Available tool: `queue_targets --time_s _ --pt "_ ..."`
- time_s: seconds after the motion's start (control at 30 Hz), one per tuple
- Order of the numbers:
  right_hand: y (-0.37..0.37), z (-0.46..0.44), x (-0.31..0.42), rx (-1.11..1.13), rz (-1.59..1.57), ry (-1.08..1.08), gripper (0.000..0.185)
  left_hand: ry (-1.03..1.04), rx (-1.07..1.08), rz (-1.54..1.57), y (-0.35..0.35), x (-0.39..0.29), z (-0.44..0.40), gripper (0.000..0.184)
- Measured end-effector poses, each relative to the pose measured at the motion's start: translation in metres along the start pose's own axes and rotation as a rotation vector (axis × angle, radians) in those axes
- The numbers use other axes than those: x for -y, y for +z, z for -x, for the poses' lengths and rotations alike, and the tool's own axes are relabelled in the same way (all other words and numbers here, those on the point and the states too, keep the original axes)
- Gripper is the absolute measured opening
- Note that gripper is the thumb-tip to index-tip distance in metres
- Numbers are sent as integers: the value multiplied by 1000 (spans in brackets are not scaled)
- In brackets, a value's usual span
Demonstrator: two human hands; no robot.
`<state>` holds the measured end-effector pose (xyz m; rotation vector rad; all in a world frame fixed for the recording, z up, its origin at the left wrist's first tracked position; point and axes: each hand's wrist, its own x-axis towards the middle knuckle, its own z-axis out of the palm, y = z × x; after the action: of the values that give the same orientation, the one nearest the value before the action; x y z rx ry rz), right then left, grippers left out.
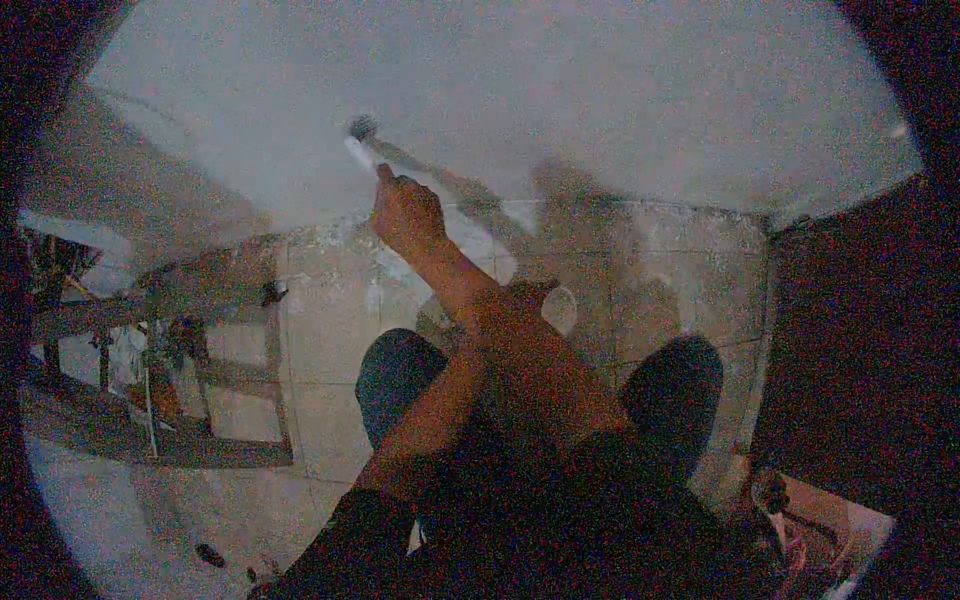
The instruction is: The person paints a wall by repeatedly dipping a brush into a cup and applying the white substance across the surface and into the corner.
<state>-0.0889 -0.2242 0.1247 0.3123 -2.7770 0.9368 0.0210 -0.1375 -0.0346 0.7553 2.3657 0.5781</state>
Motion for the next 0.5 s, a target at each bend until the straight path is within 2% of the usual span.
queue_targets --time_s 0.07,0.13,0.2,0.27,0.3,0.37,0.43,0.5 --pt "-18 4 -13 46 13 12 44 6 14 -12 -13 2 5 121" --pt "-25 21 -59 -157 28 -71 40 -1 49 -23 -27 -1 9 121" --pt "-39 28 -133 -337 26 -14 40 2 66 -26 -42 -5 15 121" --pt "-104 44 -162 -367 281 62 36 45 -14 -31 -44 -4 20 120" --pt "-132 49 -178 -344 267 173 36 81 -84 -39 -43 -4 23 119" --pt "-174 74 -216 -516 533 7 33 92 -81 -28 -35 0 17 121" --pt "-211 81 -223 -680 277 342 35 104 -72 -11 -35 0 16 124" --pt "-233 81 -208 -701 282 397 35 97 -67 -10 -39 -3 16 121"
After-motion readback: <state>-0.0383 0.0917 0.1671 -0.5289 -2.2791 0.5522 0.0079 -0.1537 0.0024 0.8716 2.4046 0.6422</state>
